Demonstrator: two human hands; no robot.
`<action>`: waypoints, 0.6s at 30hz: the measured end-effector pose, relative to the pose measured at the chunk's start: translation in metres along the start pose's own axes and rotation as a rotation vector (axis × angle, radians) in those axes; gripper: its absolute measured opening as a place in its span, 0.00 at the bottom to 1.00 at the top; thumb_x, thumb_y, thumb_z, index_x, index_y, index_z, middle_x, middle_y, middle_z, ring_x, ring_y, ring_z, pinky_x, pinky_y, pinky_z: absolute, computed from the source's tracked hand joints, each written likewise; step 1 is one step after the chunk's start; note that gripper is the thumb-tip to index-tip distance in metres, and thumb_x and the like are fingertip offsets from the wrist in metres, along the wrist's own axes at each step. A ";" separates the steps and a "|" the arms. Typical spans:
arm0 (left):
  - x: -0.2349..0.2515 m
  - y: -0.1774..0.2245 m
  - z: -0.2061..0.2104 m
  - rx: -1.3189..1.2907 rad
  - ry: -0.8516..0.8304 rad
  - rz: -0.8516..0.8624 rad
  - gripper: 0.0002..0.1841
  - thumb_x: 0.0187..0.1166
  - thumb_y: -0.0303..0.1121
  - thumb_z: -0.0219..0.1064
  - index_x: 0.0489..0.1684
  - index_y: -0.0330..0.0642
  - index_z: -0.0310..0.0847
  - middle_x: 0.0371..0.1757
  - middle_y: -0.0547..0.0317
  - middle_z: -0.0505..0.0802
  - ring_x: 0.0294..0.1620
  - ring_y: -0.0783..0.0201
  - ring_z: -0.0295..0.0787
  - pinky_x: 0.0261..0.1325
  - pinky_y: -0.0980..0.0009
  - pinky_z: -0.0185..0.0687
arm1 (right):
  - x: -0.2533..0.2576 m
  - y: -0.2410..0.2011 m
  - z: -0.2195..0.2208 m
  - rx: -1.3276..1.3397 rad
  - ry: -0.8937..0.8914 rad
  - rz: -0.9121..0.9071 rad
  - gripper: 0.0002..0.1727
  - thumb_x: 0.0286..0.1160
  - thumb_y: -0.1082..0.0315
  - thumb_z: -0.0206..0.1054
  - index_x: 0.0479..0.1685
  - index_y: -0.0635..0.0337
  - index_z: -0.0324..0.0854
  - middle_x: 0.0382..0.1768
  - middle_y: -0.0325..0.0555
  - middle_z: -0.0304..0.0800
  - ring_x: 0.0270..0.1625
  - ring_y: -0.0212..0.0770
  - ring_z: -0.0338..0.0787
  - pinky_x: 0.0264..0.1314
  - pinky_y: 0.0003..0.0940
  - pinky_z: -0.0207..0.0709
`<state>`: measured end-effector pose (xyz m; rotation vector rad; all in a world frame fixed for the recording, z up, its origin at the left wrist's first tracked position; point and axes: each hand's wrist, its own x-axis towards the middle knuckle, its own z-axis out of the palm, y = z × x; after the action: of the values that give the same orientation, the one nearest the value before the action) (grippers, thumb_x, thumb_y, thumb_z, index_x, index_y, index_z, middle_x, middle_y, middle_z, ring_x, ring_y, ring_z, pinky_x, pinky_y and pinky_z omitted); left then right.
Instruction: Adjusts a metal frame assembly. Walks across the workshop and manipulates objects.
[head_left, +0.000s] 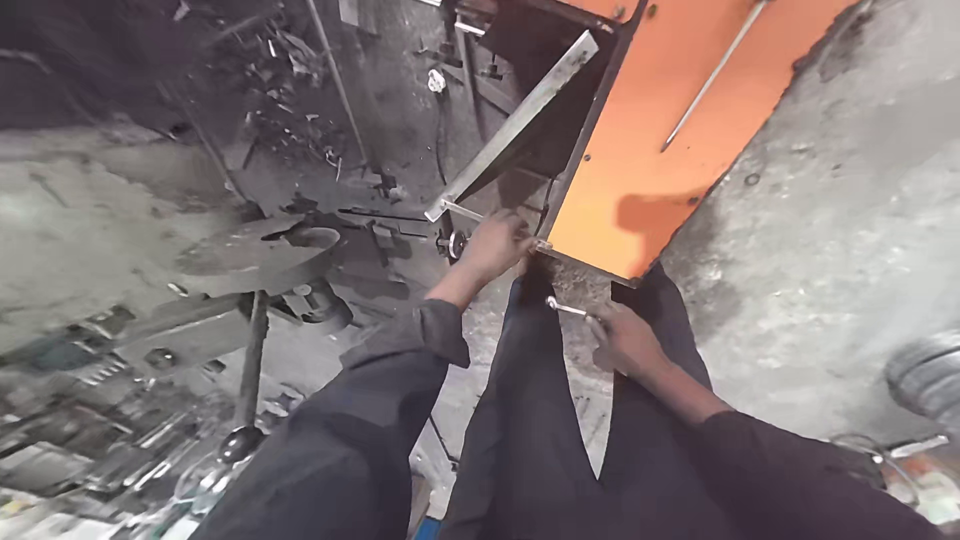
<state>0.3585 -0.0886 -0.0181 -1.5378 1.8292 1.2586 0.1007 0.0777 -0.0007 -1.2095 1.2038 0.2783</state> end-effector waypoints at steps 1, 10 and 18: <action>-0.007 0.004 0.002 -0.011 0.081 -0.062 0.19 0.84 0.44 0.68 0.63 0.40 0.88 0.71 0.44 0.87 0.70 0.47 0.85 0.76 0.46 0.79 | 0.005 -0.011 -0.017 -0.027 0.012 0.014 0.24 0.91 0.52 0.49 0.66 0.56 0.85 0.60 0.56 0.91 0.65 0.56 0.89 0.70 0.57 0.80; -0.030 0.023 0.079 -1.137 0.262 -0.472 0.08 0.77 0.32 0.76 0.46 0.38 0.92 0.39 0.52 0.96 0.35 0.61 0.94 0.47 0.60 0.93 | 0.087 -0.054 -0.120 -0.461 0.008 -0.006 0.27 0.89 0.40 0.53 0.43 0.51 0.87 0.36 0.54 0.92 0.45 0.61 0.93 0.40 0.68 0.81; -0.021 0.028 0.087 -1.462 0.321 -0.588 0.11 0.75 0.30 0.77 0.47 0.31 0.89 0.39 0.49 0.96 0.36 0.60 0.95 0.46 0.64 0.94 | 0.110 -0.055 -0.135 -0.652 -0.067 -0.168 0.28 0.89 0.39 0.53 0.38 0.51 0.87 0.31 0.52 0.90 0.41 0.61 0.93 0.37 0.65 0.80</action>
<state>0.3195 -0.0048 -0.0337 -2.7506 0.1637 2.1884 0.1106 -0.0997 -0.0422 -1.8367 0.9691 0.6094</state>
